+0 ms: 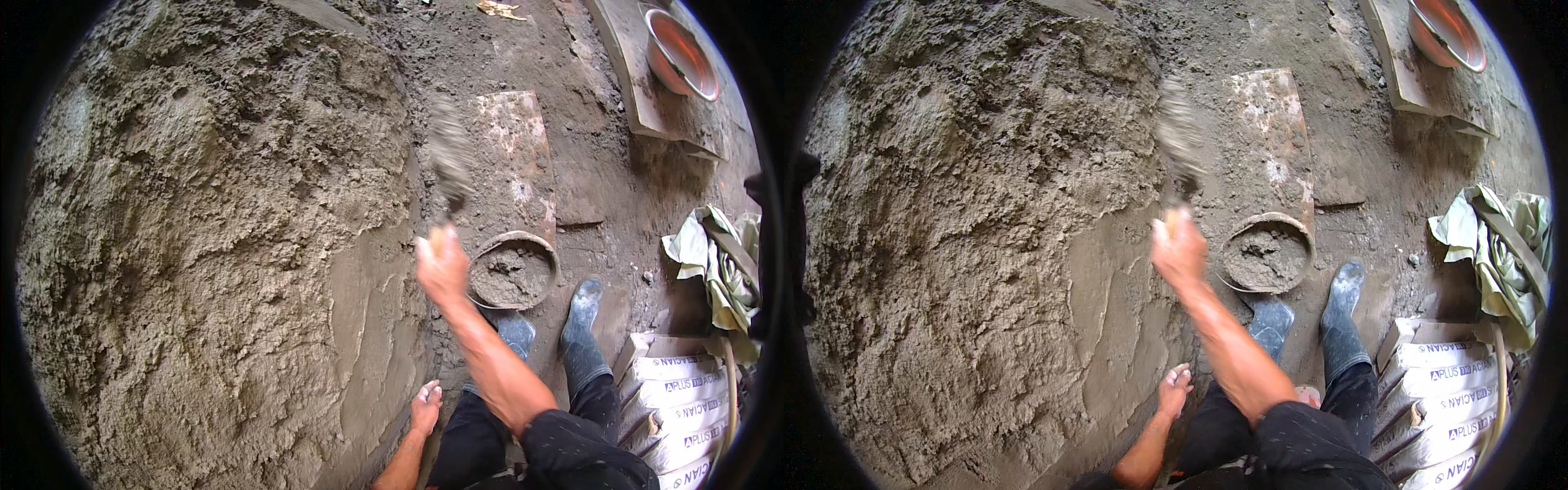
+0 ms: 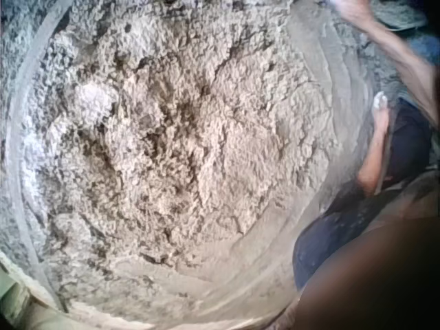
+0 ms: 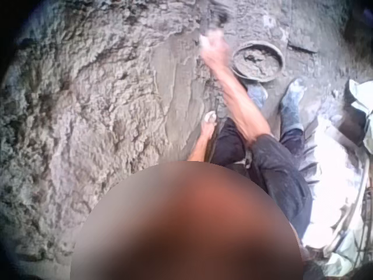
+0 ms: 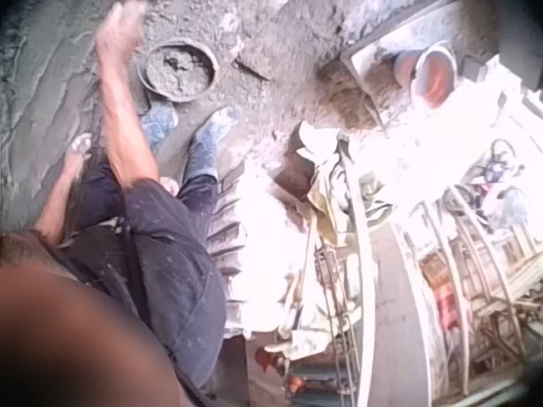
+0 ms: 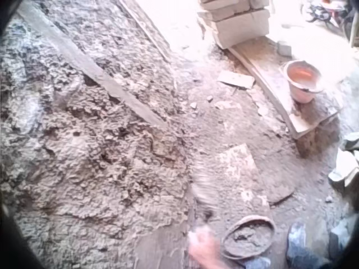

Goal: The person scoops wet cement from a bucket with a trowel and applies it to a rough wall surface, smoothing the material in repeated strokes. The person refills the trowel from the bucket multiple times and continues spreading cement across the wall.

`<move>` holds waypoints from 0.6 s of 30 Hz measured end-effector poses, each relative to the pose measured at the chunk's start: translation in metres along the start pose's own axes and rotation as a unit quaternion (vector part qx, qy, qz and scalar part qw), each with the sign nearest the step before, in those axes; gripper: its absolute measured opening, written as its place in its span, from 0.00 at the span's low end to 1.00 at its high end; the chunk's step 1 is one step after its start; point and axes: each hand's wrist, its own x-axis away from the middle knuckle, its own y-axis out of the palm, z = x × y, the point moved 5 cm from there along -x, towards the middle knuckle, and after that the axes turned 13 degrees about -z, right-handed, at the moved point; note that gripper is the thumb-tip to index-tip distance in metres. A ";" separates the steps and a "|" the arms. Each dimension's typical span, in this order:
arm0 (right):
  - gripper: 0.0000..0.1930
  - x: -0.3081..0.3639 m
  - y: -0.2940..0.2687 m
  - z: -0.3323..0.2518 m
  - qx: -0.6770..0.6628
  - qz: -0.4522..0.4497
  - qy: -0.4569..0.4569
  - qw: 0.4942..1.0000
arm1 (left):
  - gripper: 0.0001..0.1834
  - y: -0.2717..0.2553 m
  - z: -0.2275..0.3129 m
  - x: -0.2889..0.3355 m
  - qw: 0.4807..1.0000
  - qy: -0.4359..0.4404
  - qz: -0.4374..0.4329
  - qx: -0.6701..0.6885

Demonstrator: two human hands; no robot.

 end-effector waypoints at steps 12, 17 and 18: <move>0.18 0.166 -0.071 0.094 0.183 -0.149 0.044 0.971 | 0.20 0.044 -0.005 -0.077 0.997 0.058 -0.045 0.019; 0.19 0.107 -0.205 0.176 0.498 -0.259 0.201 0.803 | 0.23 0.064 0.087 -0.156 0.977 0.181 0.095 -0.055; 0.22 0.082 -0.205 0.181 0.523 -0.222 0.170 0.805 | 0.25 0.064 0.110 -0.172 0.951 0.213 0.141 -0.177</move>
